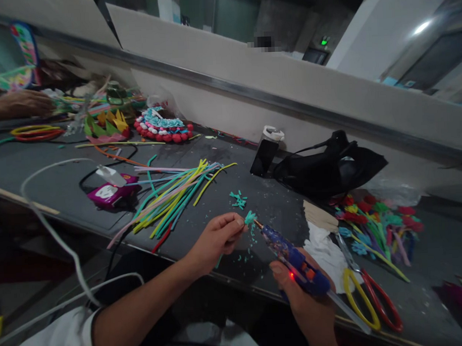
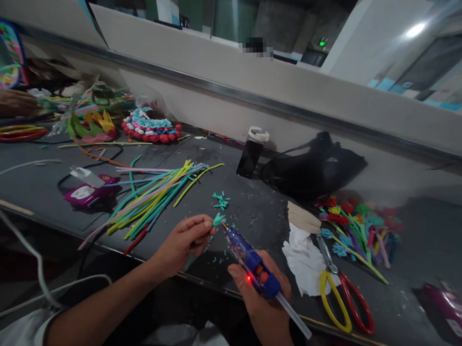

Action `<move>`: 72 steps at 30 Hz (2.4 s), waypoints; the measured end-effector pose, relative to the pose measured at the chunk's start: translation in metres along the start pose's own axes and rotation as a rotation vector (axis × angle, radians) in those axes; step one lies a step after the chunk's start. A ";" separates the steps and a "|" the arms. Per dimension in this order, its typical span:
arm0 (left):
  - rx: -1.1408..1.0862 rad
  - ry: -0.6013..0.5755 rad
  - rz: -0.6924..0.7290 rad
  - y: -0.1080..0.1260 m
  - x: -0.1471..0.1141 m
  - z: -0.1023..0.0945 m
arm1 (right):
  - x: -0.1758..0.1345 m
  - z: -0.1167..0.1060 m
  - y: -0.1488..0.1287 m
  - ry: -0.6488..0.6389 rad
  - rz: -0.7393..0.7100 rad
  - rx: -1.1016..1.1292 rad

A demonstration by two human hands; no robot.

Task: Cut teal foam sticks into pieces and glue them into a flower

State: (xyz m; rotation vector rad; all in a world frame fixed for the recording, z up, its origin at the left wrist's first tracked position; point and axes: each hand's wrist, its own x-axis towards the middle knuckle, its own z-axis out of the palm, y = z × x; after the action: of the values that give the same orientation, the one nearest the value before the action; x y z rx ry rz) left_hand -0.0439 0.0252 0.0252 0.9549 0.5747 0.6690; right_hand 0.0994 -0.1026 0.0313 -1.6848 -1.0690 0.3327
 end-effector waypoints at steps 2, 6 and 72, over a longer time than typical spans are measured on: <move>-0.023 0.003 -0.008 0.000 0.000 0.000 | 0.000 -0.003 -0.002 0.023 -0.036 -0.034; -0.100 0.014 -0.024 0.000 0.001 -0.001 | 0.002 -0.010 -0.002 0.033 -0.160 -0.110; -0.274 0.000 -0.028 0.000 0.005 -0.012 | 0.113 0.021 -0.008 -0.383 0.064 0.209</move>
State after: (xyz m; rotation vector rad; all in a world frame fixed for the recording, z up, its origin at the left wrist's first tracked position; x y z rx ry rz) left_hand -0.0492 0.0351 0.0192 0.6891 0.4815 0.7024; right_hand 0.1443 -0.0014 0.0614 -1.5026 -1.2109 0.8052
